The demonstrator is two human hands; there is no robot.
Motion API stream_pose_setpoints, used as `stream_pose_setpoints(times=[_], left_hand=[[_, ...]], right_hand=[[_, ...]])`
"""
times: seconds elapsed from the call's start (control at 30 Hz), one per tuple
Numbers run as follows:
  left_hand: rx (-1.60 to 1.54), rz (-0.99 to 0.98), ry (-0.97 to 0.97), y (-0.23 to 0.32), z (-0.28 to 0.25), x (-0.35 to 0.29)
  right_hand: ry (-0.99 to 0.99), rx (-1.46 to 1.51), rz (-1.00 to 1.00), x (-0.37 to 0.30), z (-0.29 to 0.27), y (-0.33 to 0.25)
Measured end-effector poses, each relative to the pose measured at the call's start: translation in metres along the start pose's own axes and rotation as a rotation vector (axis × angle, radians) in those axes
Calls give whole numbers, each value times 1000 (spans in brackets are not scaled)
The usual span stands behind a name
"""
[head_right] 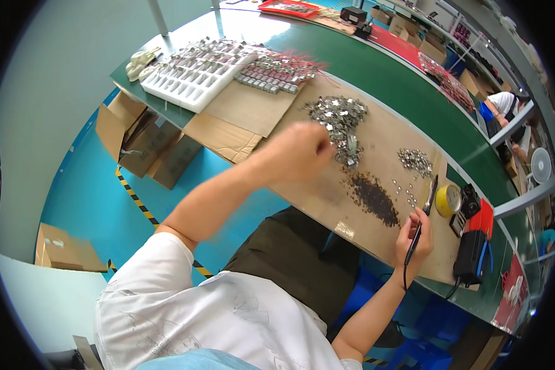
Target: Soldering small electronic components onto a printed circuit board at a workbench.
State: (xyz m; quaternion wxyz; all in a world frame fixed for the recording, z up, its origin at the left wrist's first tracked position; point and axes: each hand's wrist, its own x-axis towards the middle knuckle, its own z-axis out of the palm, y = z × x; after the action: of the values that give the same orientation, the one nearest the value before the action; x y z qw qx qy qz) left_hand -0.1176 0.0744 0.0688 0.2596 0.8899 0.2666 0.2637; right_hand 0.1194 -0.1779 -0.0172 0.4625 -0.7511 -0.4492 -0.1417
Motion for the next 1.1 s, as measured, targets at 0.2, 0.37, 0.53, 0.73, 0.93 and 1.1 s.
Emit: stream_pose_setpoints(times=[0.2, 0.37, 0.53, 0.73, 0.93, 1.1], left_hand=[[191, -303, 335, -114, -123, 35], [547, -519, 372, -236, -214, 9], [502, -636, 307, -275, -231, -11], [516, -466, 412, -212, -196, -14], [330, -310, 207, -152, -121, 16], [437, -168, 107, -180, -57, 103]], right_hand=[[26, -49, -44, 2, 0, 1], [28, -60, -59, 3, 2, -1], [4, -89, -66, 1, 0, 5], [-24, -56, -25, 2, 1, -3], [-83, -30, -82, 9, 9, -10], [-34, -86, -146, 3, -7, 2]])
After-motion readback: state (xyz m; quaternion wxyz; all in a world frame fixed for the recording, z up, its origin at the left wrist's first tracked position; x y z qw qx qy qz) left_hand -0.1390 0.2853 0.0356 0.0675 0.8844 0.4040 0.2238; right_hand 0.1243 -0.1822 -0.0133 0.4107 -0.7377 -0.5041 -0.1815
